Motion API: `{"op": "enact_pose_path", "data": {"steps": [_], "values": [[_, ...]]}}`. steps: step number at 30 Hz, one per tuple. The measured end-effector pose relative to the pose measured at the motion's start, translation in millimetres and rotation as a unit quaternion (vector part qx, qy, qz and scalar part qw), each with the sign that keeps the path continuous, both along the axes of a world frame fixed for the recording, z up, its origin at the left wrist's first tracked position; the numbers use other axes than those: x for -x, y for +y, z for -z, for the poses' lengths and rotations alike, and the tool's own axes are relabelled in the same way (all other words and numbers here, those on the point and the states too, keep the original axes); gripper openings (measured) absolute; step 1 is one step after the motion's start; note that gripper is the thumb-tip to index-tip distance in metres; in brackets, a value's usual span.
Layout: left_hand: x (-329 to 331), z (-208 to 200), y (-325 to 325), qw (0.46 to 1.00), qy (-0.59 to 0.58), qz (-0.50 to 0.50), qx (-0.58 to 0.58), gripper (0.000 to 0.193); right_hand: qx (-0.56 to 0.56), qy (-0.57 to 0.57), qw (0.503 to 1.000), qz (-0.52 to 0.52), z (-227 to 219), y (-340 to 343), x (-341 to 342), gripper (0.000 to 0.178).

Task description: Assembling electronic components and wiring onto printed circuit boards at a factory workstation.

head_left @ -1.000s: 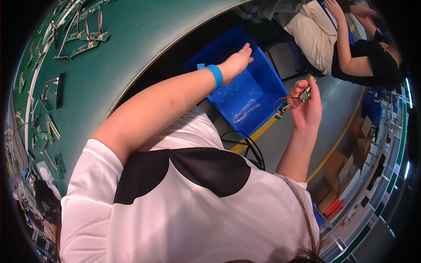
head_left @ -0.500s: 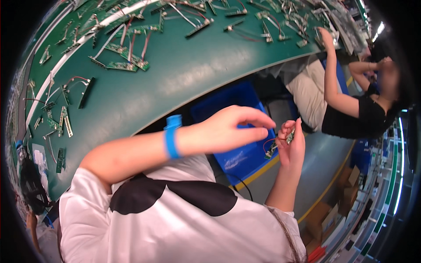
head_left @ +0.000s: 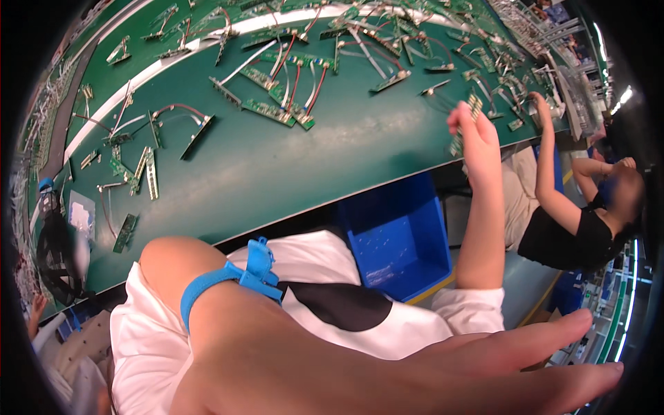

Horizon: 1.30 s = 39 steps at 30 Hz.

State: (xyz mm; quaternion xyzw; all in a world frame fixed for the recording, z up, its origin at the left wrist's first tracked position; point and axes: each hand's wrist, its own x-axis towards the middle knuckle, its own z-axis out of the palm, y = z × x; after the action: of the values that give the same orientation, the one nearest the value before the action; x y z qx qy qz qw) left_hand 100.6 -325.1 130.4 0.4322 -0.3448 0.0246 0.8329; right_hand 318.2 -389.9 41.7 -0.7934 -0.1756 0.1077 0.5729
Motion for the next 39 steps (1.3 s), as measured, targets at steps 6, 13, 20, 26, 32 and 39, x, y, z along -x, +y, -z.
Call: {"op": "enact_pose_path", "data": {"steps": [6,13,20,26,32,39], "values": [[17.3,26.5,75.2,0.991,-0.043,-0.016,0.125,0.091,0.373,-0.374,0.813,-0.243,24.9,23.5,-9.2,0.034],[9.5,49.8,146.1,0.987,-0.114,0.113,0.006,0.122,0.326,-0.438,0.799,-0.254,40.5,38.6,-28.0,0.033],[66.4,77.0,206.9,0.973,0.117,-0.075,-0.185,0.044,0.336,-0.455,0.791,-0.236,31.6,38.4,-43.5,0.028],[135.7,105.0,273.5,0.634,0.11,-0.621,-0.448,0.023,0.33,-0.519,0.771,-0.165,16.0,63.0,-25.5,0.03],[208.6,139.7,365.1,0.277,0.273,-0.752,-0.532,0.031,0.143,-0.481,0.809,-0.307,4.3,182.8,76.1,0.022],[224.3,148.9,383.5,0.42,0.41,-0.681,-0.437,0.028,0.024,-0.521,0.708,-0.476,4.0,285.9,194.3,0.023]]}}
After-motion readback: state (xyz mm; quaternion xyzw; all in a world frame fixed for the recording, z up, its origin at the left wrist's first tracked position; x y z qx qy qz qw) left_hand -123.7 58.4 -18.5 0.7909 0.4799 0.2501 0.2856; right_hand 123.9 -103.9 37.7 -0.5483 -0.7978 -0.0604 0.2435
